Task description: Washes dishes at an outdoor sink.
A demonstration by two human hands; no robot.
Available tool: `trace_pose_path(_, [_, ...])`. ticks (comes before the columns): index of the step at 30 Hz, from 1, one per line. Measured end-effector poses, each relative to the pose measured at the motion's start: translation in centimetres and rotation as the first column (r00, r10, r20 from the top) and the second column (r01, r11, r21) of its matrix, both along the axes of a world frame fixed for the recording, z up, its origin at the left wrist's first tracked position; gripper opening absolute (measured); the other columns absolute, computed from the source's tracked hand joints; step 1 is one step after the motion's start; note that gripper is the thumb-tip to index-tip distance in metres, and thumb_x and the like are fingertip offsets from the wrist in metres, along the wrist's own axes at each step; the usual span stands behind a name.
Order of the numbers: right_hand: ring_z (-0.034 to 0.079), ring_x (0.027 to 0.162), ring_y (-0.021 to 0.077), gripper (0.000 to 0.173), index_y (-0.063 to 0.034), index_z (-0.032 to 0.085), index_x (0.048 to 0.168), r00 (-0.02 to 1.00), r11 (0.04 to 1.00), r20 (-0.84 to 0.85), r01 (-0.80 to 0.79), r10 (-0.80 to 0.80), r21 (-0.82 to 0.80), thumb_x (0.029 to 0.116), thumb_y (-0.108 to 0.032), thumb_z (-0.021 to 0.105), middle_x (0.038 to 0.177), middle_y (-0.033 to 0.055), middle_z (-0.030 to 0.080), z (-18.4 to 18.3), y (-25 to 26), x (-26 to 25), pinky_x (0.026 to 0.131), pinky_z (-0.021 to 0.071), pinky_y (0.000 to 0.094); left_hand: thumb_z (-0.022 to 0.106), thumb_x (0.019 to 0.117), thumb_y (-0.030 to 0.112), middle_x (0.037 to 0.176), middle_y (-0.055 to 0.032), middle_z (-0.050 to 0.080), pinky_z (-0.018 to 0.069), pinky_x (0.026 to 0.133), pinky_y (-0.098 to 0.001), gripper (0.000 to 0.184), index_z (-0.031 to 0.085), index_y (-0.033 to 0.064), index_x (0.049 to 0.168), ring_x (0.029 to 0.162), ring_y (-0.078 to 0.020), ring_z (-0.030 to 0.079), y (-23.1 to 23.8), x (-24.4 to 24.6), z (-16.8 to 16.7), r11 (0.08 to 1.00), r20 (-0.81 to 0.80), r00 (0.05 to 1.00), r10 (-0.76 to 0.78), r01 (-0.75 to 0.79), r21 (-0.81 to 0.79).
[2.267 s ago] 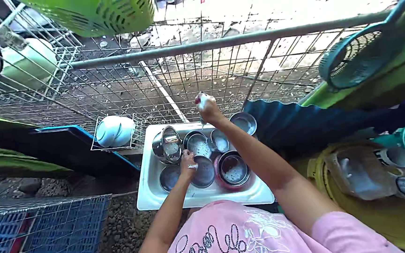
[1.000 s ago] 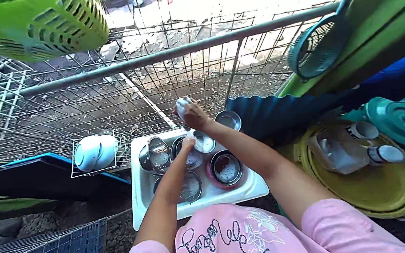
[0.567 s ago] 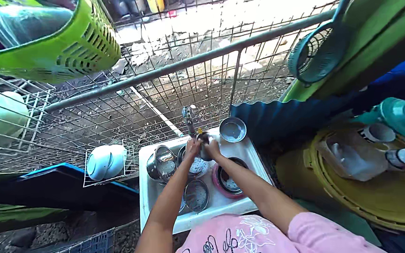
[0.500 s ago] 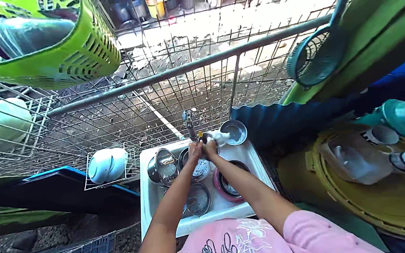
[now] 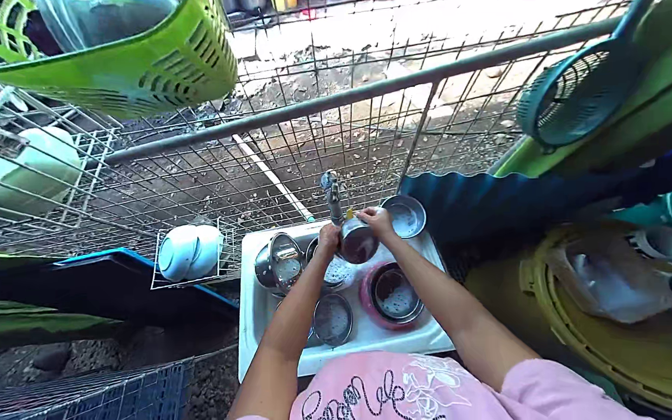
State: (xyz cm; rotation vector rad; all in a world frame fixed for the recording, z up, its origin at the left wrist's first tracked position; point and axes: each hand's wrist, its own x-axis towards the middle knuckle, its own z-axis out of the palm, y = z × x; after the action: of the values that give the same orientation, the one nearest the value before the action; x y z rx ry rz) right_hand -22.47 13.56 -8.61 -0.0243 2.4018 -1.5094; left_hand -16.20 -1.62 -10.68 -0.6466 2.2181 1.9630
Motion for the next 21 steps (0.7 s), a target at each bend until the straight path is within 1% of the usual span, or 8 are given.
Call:
trace_pose_path(2, [0.058,0.129,0.0386,0.038,0.0072,0.061,0.132,0.993,0.989,-0.048,-0.101,0.107,0.108,0.1030,-0.017,0.056,0.135,0.0272,0.062,0.5,-2.4,2.3,0.113,0.0441,0.0524,0.037,0.1111,0.013,0.124,-0.0287,0.062,0.0477,0.101,-0.0453,0.037,0.058,-0.0128,0.128,0.113,-0.0299,0.061,0.2,1.4,-0.1,0.971,0.010,0.985,0.172,-0.172,0.166])
trace_pose_path(6, [0.039,0.150,0.0353,0.049,0.0023,0.054,0.146,0.837,0.889,-0.319,-0.372,0.446,0.266,0.1064,-0.024,0.042,0.156,0.0204,0.048,-0.6,-6.9,8.3,0.127,0.0203,0.0525,0.030,0.1129,0.016,0.102,-0.0139,0.059,0.0507,0.078,-0.0305,0.035,0.050,-0.0068,0.129,0.085,-0.0148,0.058,0.3,3.6,1.7,0.720,0.133,0.821,0.556,-0.555,0.415])
trace_pose_path(9, [0.047,0.143,0.0360,0.053,0.0012,0.056,0.144,0.895,0.870,-0.066,-0.409,0.441,0.274,0.1091,-0.036,0.042,0.149,0.0227,0.054,0.1,-6.4,5.3,0.122,0.0304,0.0529,0.028,0.1143,0.025,0.128,-0.0214,0.056,0.0498,0.094,-0.0408,0.043,0.043,-0.0042,0.143,0.108,-0.0243,0.058,-0.3,5.0,2.1,0.612,0.217,0.749,0.626,-0.644,0.458])
trace_pose_path(11, [0.049,0.139,0.0405,0.052,0.0068,0.055,0.139,0.915,0.860,0.201,-0.399,0.350,0.320,0.1098,-0.035,0.043,0.145,0.0284,0.053,1.2,-6.3,3.0,0.116,0.0376,0.0554,0.029,0.1141,0.028,0.127,-0.0208,0.054,0.0491,0.093,-0.0415,0.044,0.043,-0.0032,0.142,0.107,-0.0249,0.057,0.0,5.3,2.0,0.573,0.262,0.713,0.650,-0.687,0.447])
trace_pose_path(15, [0.033,0.151,0.0401,0.058,0.0002,0.041,0.155,0.841,0.745,-0.036,-0.458,0.540,0.486,0.1097,-0.036,0.035,0.160,0.0235,0.041,1.3,-8.2,5.3,0.125,0.0198,0.0576,0.027,0.1140,0.034,0.132,-0.0203,0.055,0.0493,0.096,-0.0431,0.048,0.043,-0.0021,0.143,0.113,-0.0245,0.057,0.2,4.8,1.3,0.515,0.276,0.700,0.659,-0.687,0.513])
trace_pose_path(16, [0.029,0.154,0.0382,0.059,-0.0022,0.038,0.157,0.813,0.746,-0.107,-0.461,0.572,0.481,0.1097,-0.036,0.034,0.163,0.0203,0.037,1.3,-8.1,5.8,0.125,0.0148,0.0595,0.025,0.1138,0.036,0.133,-0.0196,0.055,0.0493,0.097,-0.0430,0.050,0.042,-0.0016,0.143,0.114,-0.0241,0.058,0.0,4.7,1.2,0.518,0.264,0.714,0.648,-0.668,0.534])
trace_pose_path(18, [0.041,0.146,0.0400,0.058,-0.0040,0.043,0.156,0.873,0.818,-0.092,-0.406,0.479,0.407,0.1093,-0.038,0.039,0.155,0.0230,0.047,1.4,-6.6,4.9,0.121,0.0261,0.0586,0.027,0.1133,0.039,0.138,-0.0199,0.055,0.0494,0.100,-0.0453,0.052,0.043,0.0000,0.145,0.120,-0.0261,0.058,-0.3,4.7,1.0,0.527,0.258,0.737,0.625,-0.642,0.557])
trace_pose_path(21, [0.048,0.140,0.0366,0.047,0.0040,0.046,0.149,0.970,0.988,0.188,-0.151,0.156,-0.041,0.1116,-0.024,0.041,0.150,0.0270,0.050,0.5,-3.1,1.9,0.117,0.0373,0.0520,0.032,0.1120,0.042,0.135,-0.0188,0.059,0.0513,0.098,-0.0490,0.052,0.046,0.0041,0.145,0.119,-0.0271,0.061,-0.7,4.1,0.6,0.555,0.255,0.796,0.549,-0.575,0.600])
